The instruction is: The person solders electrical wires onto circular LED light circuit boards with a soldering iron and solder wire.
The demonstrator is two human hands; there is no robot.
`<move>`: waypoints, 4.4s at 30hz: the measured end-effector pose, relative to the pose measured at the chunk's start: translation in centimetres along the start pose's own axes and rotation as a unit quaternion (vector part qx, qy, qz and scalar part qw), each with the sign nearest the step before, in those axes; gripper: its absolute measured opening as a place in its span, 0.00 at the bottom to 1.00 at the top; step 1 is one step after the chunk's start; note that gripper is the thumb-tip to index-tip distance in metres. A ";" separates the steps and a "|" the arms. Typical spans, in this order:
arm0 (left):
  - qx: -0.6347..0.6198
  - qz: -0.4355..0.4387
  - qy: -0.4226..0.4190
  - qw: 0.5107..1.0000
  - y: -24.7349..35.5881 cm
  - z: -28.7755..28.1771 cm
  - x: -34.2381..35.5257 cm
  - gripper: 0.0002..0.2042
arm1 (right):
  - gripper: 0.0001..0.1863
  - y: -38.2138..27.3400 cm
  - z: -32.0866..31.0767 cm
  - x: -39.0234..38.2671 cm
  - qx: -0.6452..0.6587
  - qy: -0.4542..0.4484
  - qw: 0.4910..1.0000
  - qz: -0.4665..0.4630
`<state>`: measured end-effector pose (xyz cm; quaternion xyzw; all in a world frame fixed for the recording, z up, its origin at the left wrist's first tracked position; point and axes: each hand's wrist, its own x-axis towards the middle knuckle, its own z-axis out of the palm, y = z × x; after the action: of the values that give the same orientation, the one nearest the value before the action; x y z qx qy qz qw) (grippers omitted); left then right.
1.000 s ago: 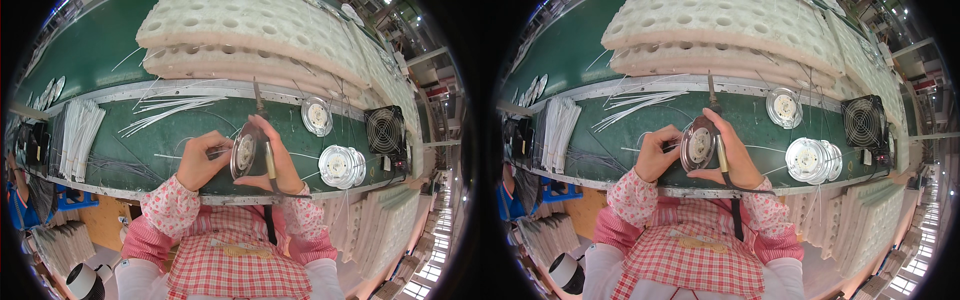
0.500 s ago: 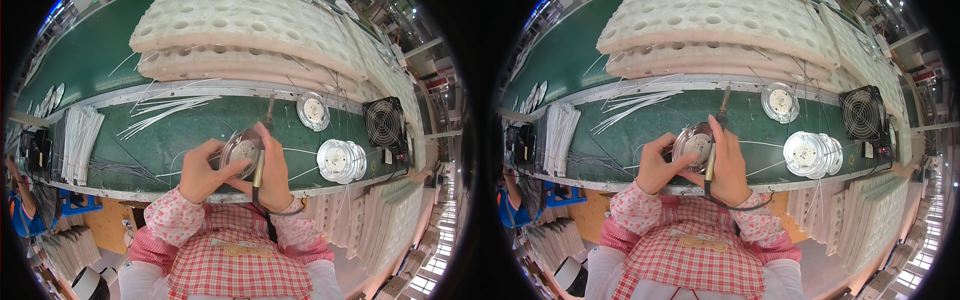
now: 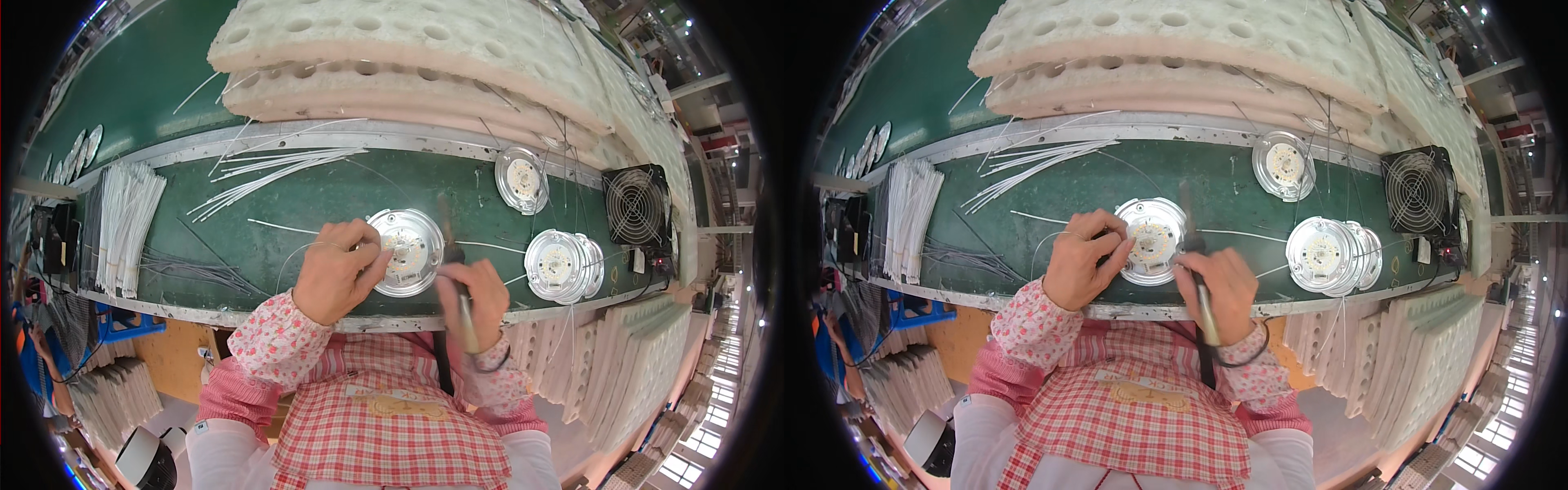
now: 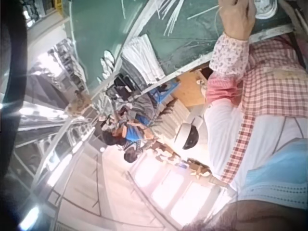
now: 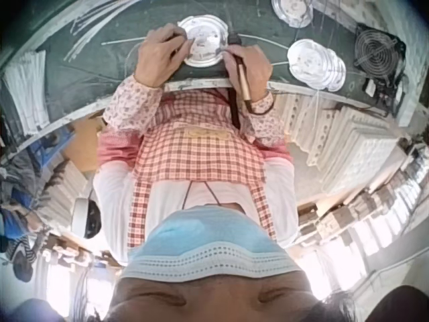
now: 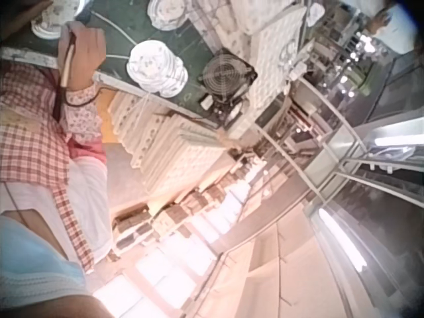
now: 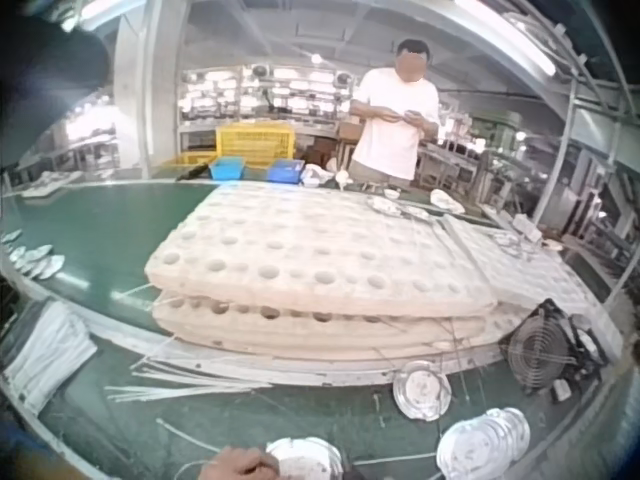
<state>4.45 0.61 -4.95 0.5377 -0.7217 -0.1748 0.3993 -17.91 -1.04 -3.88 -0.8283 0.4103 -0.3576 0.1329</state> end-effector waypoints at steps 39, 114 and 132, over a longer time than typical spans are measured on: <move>0.097 0.080 -0.101 0.987 -1.1 -0.6 0.5 0.20 | 0.15 2.1 -2.4 -0.7 0.370 -0.116 0.885 0.257; 0.306 -0.181 0.092 0.930 -17.2 -11.4 43.3 0.28 | 0.55 14.7 2.4 44.5 -0.127 -0.056 0.989 -0.047; 0.316 -0.154 -0.132 0.927 -14.6 -8.5 45.0 0.64 | 0.53 23.1 -10.6 36.6 -0.245 -0.017 0.962 0.123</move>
<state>15.62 -44.37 7.88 0.7127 -0.6940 -0.0667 0.0776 -23.97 -43.13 9.48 -0.7842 0.5822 -0.2134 -0.0240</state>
